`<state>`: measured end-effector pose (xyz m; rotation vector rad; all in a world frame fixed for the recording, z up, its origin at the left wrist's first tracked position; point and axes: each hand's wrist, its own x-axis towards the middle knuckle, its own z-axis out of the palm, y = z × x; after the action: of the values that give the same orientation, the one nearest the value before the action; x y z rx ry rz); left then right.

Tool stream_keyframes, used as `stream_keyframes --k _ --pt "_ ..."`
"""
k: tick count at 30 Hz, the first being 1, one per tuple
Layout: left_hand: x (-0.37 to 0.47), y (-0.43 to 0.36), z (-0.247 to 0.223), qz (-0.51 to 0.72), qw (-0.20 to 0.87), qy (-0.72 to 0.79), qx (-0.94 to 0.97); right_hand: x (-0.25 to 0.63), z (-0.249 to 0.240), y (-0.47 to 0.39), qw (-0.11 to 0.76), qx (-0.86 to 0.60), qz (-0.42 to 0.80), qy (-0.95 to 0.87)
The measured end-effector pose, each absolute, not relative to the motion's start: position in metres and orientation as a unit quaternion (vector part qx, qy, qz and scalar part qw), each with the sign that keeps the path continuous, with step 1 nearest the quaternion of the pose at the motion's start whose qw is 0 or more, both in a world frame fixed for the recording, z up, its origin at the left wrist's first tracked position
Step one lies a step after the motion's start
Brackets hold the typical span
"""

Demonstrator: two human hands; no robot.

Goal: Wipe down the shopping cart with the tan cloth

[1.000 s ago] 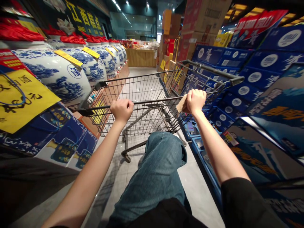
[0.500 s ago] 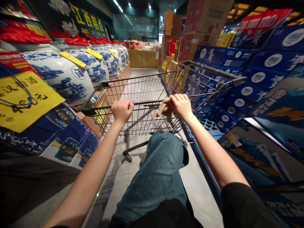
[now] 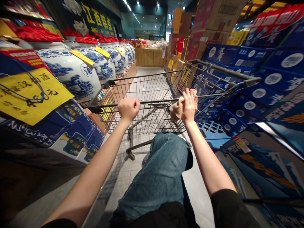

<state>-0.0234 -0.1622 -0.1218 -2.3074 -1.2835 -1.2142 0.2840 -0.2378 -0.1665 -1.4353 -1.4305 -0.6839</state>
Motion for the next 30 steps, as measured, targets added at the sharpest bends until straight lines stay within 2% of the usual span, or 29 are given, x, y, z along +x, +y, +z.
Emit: stream_keyframes --k 6,10,14,18,21,25,30 --pt "-0.027 -0.160 -0.123 -0.405 0.136 -0.437 -0.792 0.210 -0.153 -0.225 0.378 -0.529 -0.262 -0.713" --pt "-0.031 -0.157 -0.123 -0.398 0.152 -0.420 -0.801 0.228 -0.146 -0.231 0.352 -0.545 -0.313 -0.694" --pt "-0.031 -0.155 -0.124 -0.389 0.151 -0.415 -0.809 0.297 -0.144 -0.248 0.364 -0.589 -0.360 -0.626" --pt "-0.028 -0.157 -0.124 -0.394 0.159 -0.418 -0.803 0.366 -0.137 -0.267 0.438 -0.617 -0.341 -0.558" --pt "-0.026 -0.159 -0.126 -0.405 0.154 -0.414 -0.801 0.390 -0.131 -0.273 0.460 -0.638 -0.340 -0.516" --pt "-0.023 -0.161 -0.127 -0.423 0.151 -0.425 -0.786 0.376 -0.133 -0.262 0.489 -0.665 -0.324 -0.462" --pt "-0.021 -0.161 -0.126 -0.427 0.142 -0.434 -0.781 0.303 -0.145 -0.244 0.480 -0.657 -0.319 -0.485"
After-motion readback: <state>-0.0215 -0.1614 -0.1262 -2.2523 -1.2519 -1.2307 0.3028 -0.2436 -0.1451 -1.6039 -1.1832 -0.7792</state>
